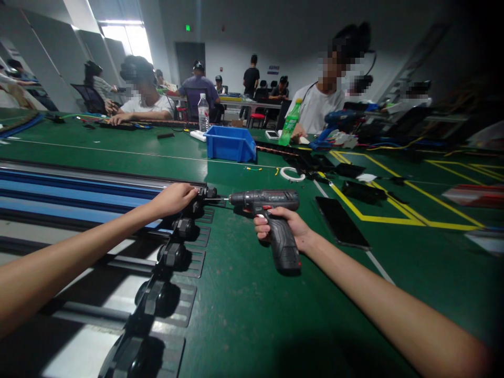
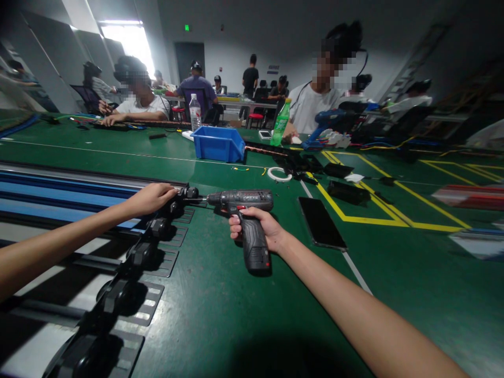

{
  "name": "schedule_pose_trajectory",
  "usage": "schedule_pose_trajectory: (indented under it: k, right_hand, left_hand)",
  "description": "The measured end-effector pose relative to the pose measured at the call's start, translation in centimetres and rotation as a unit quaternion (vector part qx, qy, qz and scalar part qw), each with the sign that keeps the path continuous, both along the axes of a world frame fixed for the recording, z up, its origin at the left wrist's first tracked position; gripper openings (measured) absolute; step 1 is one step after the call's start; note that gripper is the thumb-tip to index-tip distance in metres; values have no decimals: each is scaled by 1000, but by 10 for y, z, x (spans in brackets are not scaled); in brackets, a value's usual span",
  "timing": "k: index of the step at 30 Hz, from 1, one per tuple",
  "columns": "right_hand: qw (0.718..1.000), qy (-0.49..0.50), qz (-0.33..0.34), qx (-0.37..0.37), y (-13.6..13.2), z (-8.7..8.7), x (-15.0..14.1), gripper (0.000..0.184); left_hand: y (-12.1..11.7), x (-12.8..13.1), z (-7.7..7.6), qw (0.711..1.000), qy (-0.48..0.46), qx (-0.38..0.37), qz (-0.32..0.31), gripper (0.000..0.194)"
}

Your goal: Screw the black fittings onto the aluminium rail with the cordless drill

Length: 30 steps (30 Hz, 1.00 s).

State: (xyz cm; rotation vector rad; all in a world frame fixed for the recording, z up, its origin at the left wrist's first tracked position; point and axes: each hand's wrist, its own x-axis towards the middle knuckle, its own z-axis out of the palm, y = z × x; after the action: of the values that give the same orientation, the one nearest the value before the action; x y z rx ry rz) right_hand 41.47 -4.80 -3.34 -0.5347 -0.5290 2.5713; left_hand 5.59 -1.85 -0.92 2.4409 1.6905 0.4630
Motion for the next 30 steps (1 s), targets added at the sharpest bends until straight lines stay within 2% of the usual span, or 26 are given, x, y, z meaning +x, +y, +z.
schedule_pose_trajectory:
  k: [30]
  right_hand:
    - [999,-4,-12,35,-2,-1,-1,19]
  left_hand:
    - [0,0,1,1000,-20,-2,-5,51]
